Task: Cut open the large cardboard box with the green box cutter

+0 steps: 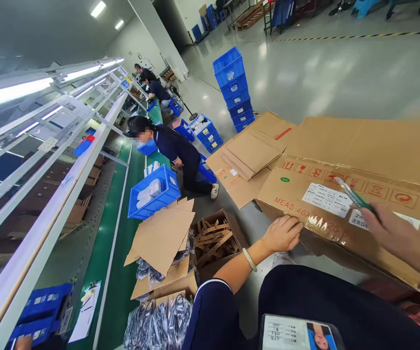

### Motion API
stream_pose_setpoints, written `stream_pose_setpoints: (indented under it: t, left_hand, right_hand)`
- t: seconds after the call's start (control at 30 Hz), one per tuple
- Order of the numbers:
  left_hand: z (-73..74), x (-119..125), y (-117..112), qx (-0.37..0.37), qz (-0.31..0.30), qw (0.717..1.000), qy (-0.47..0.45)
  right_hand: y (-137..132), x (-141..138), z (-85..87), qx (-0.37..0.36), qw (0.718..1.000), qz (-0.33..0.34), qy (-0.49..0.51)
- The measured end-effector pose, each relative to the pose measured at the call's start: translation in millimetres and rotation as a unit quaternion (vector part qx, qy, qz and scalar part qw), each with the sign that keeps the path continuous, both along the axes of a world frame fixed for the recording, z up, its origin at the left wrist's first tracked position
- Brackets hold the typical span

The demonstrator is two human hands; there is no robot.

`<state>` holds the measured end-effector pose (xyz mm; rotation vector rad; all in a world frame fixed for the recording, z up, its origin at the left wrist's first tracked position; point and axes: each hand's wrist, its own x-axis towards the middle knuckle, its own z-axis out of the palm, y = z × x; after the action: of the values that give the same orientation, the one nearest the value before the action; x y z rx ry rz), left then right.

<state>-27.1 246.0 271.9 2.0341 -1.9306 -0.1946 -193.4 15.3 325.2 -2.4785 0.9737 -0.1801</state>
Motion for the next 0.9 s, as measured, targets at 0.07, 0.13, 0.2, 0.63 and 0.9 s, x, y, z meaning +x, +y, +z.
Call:
stream_pose_setpoints:
  t: [0.07, 0.13, 0.2, 0.63, 0.9]
  left_hand:
    - [-7.2, -4, 1, -0.003, -0.001, 1.000, -0.022]
    - [-10.0, -5, 0, -0.002, 0.003, 0.999, -0.038]
    - [-9.2, -7, -2, 0.005, 0.011, 0.999, -0.051]
    - [15.1, -8, -1, 0.107, -0.056, 0.989, -0.089]
    - [30.6, 8, -44, 0.238, -0.092, 0.960, -0.117]
  right_hand:
    - [9, 26, -7.7, 0.016, 0.999, -0.010, -0.039]
    - [14, 40, -14.1, -0.001, 0.998, -0.011, -0.067]
    - [14, 42, -19.0, -0.010, 0.996, -0.007, -0.085]
    - [10, 34, -26.6, 0.000, 0.992, -0.008, -0.123]
    - [13, 17, 1.2, 0.044, 0.990, -0.033, -0.129]
